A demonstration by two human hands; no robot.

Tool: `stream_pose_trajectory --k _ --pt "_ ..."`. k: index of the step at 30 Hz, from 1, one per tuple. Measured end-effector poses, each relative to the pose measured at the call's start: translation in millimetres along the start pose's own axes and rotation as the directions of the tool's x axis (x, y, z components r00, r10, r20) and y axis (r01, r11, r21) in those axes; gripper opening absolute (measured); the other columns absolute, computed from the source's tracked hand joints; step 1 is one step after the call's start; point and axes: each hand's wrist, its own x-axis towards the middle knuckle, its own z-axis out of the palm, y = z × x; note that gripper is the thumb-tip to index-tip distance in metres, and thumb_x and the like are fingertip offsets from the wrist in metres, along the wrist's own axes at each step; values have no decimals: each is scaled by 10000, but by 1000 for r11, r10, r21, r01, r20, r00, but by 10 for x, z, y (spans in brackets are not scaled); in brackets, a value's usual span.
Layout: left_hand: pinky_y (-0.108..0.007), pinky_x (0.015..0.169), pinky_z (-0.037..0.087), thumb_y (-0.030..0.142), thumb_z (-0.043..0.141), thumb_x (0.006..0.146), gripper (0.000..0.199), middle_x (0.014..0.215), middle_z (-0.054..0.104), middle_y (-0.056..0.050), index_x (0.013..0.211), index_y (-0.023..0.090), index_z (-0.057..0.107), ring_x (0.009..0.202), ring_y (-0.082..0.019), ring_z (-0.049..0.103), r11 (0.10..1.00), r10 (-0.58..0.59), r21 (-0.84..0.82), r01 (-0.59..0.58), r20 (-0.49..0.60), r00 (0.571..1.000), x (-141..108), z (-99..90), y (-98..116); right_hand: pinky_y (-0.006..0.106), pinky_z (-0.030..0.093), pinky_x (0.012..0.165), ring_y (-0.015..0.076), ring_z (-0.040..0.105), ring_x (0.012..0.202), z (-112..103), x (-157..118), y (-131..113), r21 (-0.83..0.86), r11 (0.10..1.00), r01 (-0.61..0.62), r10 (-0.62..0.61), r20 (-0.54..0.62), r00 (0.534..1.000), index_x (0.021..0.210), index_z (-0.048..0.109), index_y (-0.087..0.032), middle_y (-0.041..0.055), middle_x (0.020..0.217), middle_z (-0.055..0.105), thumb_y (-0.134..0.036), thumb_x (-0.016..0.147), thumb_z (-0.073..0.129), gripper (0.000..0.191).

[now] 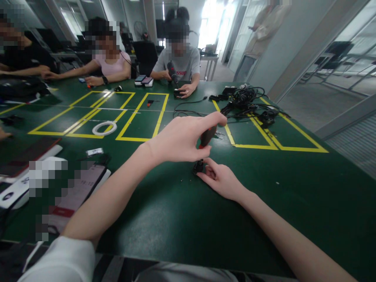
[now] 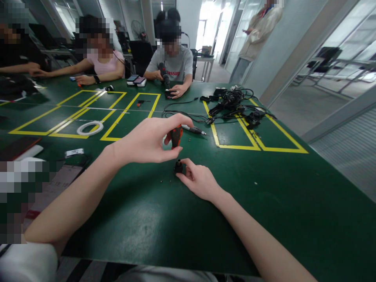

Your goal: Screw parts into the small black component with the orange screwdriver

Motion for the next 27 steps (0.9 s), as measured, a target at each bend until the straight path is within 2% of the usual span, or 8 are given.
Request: stream_pose_trajectory --k 9,13,17,21,22,25,27 --pt "-247 693 449 261 591 857 604 915 729 -13 1448 211 479 811 -193 687 998 -55 -2 55 19 998 -3 7 11 270 310 576 167 521 529 0 7 26 -6 1000 3 -3 -2 1000 1102 528 -208 -73 610 498 -338 957 571 199" --pt "-255 694 464 201 586 834 664 964 730 -27 1485 220 455 779 -190 674 992 -55 -107 61 50 997 -15 -8 9 272 319 575 163 505 519 10 12 32 -1 1000 0 0 10 1000 1088 518 -218 -77 606 489 -347 962 555 184" --pt "-261 693 479 185 622 860 731 1009 729 -35 1555 262 408 704 -163 638 948 -106 -304 97 -14 994 -29 71 11 275 324 585 169 516 537 13 8 34 -9 1000 -1 1 3 1000 1062 509 -220 -73 612 493 -358 964 557 176" --pt "-240 600 469 221 722 856 770 924 700 -20 1564 243 419 625 -131 598 768 -289 -606 210 -35 957 -88 269 -17 273 313 577 168 517 532 26 13 34 -11 1000 11 -11 -5 1000 1056 521 -221 -73 605 493 -342 962 563 159" --pt "-241 598 474 227 745 843 725 946 699 -31 1519 224 483 634 -126 599 718 -344 -654 237 -37 938 -115 324 -25 272 311 574 166 515 528 31 16 34 -9 1000 18 -18 -9 1000 1052 526 -223 -73 603 493 -340 964 563 152" --pt "-261 640 512 273 725 871 316 916 716 -56 1158 141 728 663 -125 606 571 -473 -758 316 11 881 -229 460 -26 267 314 573 161 521 528 46 21 35 -8 999 34 -34 -17 999 1047 544 -228 -71 605 503 -340 971 566 138" --pt "-283 698 546 290 749 857 293 963 740 -80 1100 126 741 724 -140 645 431 -522 -841 326 62 851 -319 515 -8 264 316 577 160 532 539 54 22 31 -11 999 31 -31 -12 999 1061 557 -225 -69 615 516 -336 972 577 143"
